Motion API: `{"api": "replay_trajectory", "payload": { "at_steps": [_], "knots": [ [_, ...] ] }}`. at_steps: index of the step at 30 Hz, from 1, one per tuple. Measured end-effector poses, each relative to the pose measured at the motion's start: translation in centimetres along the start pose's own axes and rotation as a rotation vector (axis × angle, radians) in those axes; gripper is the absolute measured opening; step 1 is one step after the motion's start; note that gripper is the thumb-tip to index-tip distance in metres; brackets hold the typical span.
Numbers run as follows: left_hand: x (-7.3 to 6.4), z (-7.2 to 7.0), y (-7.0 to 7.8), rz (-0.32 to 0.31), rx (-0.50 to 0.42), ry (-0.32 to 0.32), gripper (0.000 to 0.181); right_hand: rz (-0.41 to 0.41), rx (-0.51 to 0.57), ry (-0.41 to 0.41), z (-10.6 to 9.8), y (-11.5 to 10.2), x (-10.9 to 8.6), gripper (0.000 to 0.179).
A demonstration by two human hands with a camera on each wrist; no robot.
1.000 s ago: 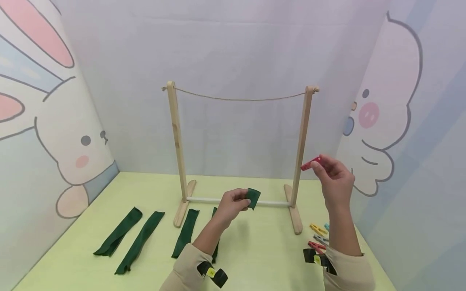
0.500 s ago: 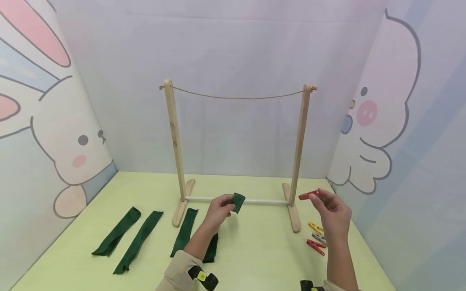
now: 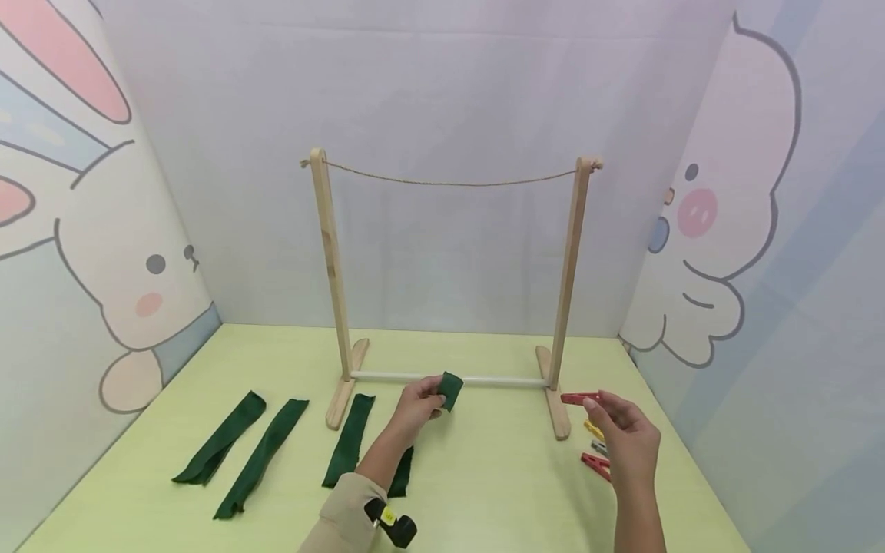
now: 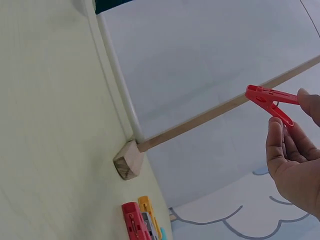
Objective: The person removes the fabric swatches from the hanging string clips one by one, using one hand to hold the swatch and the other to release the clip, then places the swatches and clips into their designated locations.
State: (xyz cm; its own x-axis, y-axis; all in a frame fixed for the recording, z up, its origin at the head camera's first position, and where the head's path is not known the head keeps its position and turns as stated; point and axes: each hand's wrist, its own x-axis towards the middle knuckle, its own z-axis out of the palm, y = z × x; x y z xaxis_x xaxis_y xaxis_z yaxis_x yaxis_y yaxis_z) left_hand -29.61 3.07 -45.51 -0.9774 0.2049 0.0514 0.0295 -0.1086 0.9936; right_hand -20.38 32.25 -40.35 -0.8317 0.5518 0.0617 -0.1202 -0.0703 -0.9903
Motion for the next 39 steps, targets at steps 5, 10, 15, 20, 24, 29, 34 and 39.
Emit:
{"api": "replay_trajectory", "payload": {
  "at_steps": [5, 10, 15, 20, 24, 29, 34, 39],
  "knots": [
    [-1.4, -0.4, -1.2, -0.076, -0.055, -0.026, 0.038, 0.038, -0.039, -0.015, -0.3, 1.4, -0.2, 0.024],
    [-2.8, -0.9, -1.8, -0.109, -0.072, -0.062, 0.038, 0.024, -0.047, -0.068, -0.9, 2.5, -0.7, 0.022],
    [-3.5, -1.5, -2.8, -0.143, -0.044, -0.078, 0.039, 0.075, -0.059, -0.08, -1.3, 2.7, -1.4, 0.017],
    [-4.3, -1.9, -3.2, -0.177, -0.016, -0.088, 0.041, 0.132, -0.102, -0.118, -2.4, 3.4, -1.3, 0.015],
    [-4.7, -2.0, -3.4, -0.195, 0.004, -0.097, 0.042, 0.118, -0.185, -0.172, -3.3, 3.8, -1.3, 0.016],
    [-4.9, -2.0, -3.5, -0.233, -0.011, -0.114, 0.042, 0.045, -0.192, -0.231, -4.2, 4.3, -1.4, 0.018],
    [-5.2, -2.3, -3.5, -0.253, 0.019, -0.135, 0.043, 0.032, -0.14, -0.296, -5.1, 4.6, -1.1, 0.022],
    [-5.5, -2.2, -3.6, -0.255, 0.047, -0.164, 0.043, 0.131, -0.226, -0.336, -6.0, 4.8, -0.7, 0.029]
  ]
}}
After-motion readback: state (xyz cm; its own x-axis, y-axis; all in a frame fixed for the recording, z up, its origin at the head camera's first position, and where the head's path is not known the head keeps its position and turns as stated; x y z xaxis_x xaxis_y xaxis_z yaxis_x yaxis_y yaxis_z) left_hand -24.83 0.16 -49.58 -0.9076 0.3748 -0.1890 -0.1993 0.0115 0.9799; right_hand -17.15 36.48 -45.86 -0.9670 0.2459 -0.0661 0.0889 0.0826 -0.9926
